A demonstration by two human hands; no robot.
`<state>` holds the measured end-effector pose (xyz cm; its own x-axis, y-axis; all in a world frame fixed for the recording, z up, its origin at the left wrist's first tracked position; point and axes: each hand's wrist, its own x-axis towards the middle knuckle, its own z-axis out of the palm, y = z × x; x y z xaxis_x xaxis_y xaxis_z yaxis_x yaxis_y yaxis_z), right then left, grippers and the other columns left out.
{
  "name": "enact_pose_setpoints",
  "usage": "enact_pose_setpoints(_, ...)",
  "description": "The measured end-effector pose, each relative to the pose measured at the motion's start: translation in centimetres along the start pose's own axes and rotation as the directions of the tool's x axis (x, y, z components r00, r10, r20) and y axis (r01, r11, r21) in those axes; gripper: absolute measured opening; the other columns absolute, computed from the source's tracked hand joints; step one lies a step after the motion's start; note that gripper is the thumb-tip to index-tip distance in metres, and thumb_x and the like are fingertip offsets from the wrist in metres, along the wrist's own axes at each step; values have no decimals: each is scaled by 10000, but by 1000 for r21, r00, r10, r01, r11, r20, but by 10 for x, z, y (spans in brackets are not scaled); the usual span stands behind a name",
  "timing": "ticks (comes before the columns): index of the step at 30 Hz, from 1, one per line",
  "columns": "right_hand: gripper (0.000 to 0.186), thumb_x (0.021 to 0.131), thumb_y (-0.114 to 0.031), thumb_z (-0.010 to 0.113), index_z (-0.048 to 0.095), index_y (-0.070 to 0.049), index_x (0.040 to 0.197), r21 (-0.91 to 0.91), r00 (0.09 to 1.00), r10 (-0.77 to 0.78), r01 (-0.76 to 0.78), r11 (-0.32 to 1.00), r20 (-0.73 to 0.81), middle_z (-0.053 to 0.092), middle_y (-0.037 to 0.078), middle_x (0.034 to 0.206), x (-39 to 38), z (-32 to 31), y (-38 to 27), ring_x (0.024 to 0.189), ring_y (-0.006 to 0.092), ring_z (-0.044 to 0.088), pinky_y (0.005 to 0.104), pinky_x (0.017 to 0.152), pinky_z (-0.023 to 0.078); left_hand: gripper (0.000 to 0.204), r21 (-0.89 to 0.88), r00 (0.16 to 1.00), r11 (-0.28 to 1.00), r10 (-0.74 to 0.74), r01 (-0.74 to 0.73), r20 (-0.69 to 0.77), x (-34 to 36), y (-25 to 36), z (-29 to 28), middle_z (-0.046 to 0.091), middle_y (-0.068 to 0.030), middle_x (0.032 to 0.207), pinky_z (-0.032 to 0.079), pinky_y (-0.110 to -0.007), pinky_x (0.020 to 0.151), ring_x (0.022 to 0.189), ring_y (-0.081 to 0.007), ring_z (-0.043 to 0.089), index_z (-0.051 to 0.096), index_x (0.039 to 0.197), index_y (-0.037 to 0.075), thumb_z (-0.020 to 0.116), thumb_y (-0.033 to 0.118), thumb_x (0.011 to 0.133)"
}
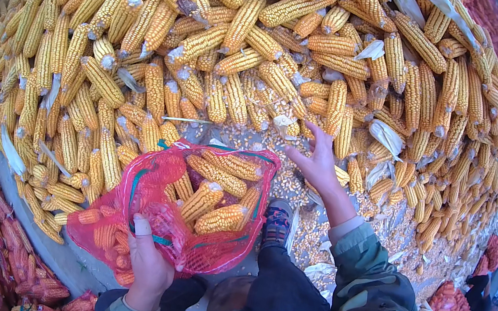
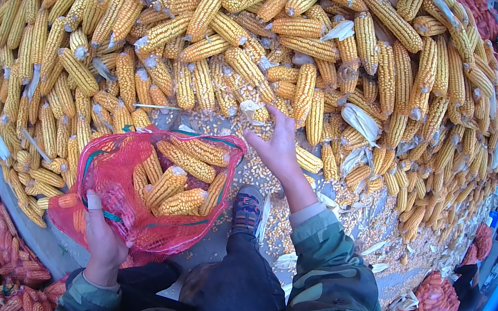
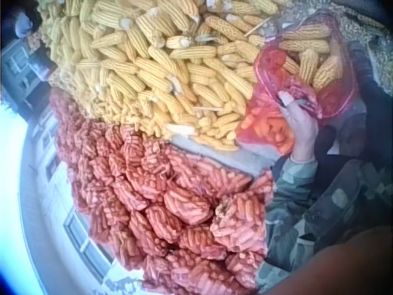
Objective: The person sits on the ground and ties a red mesh bag filled with corn cobs using a green string. They then place the tied bag on a pile of similar bags, open an empty red mesh bag, and fill it with corn cobs from a large pile on the ground.
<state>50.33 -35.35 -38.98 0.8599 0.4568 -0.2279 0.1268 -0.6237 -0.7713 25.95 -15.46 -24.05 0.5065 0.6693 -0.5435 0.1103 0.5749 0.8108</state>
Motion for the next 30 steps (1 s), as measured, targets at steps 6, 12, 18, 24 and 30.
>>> enact_pose_setpoints(6, 864, 773, -292, 732, 260, 66, 1401, -369, 885, 194, -364, 855, -423, 417, 316, 1247, 106, -5, 68, 1093, 447, 464, 492, 988, 379, 385, 49, 992, 994, -102, 99, 78, 6, -2, -14, 625, -14, 993, 459, -265, 448, 711, -122, 611, 515, 1190, 123, 383, 444, 1022)
enact_pose_setpoints(12, 753, 936, -258, 599, 178, 47, 1481, 523, 965, 109, -223, 823, 239, 437, 165, 1358, 6, 9, -22, 1160, 194, 487, 312, 904, 463, 377, 17, 986, 987, -160, 161, -40, 16, -5, -10, 618, -55, 926, 450, -282, 392, 616, -164, 605, 469, 1245, 110, 389, 408, 1029)
enact_pose_setpoints(18, 800, 791, -266, 683, 293, 76, 1400, -413, 905, -37, -156, 897, -424, 413, 272, 1273, 39, -2, 52, 1163, 410, 400, 476, 1049, 288, 400, 72, 973, 987, -131, 147, -188, 15, -10, 2, 619, 1, 904, 336, -240, 319, 594, -105, 571, 509, 1185, 157, 380, 491, 1009)
enact_pose_setpoints(24, 589, 849, -324, 674, 398, 81, 1174, -361, 923, 232, -339, 869, -308, 581, 311, 1112, 72, -35, 121, 973, 432, 610, 481, 846, 480, 376, 167, 988, 974, -150, 152, -21, 9, -18, -7, 631, -11, 959, 395, -261, 360, 647, -117, 597, 502, 1224, 127, 372, 421, 1030)
enact_pose_setpoints(30, 731, 946, -421, 589, 276, 19, 1438, 586, 879, -139, -178, 790, 455, 520, 171, 1271, -26, -33, 50, 1187, 241, 510, 341, 993, 423, 387, 196, 992, 974, -125, 117, 30, 6, -25, 1, 629, -37, 1117, 513, -311, 772, 957, -151, 618, 500, 1264, 88, 382, 378, 1039)
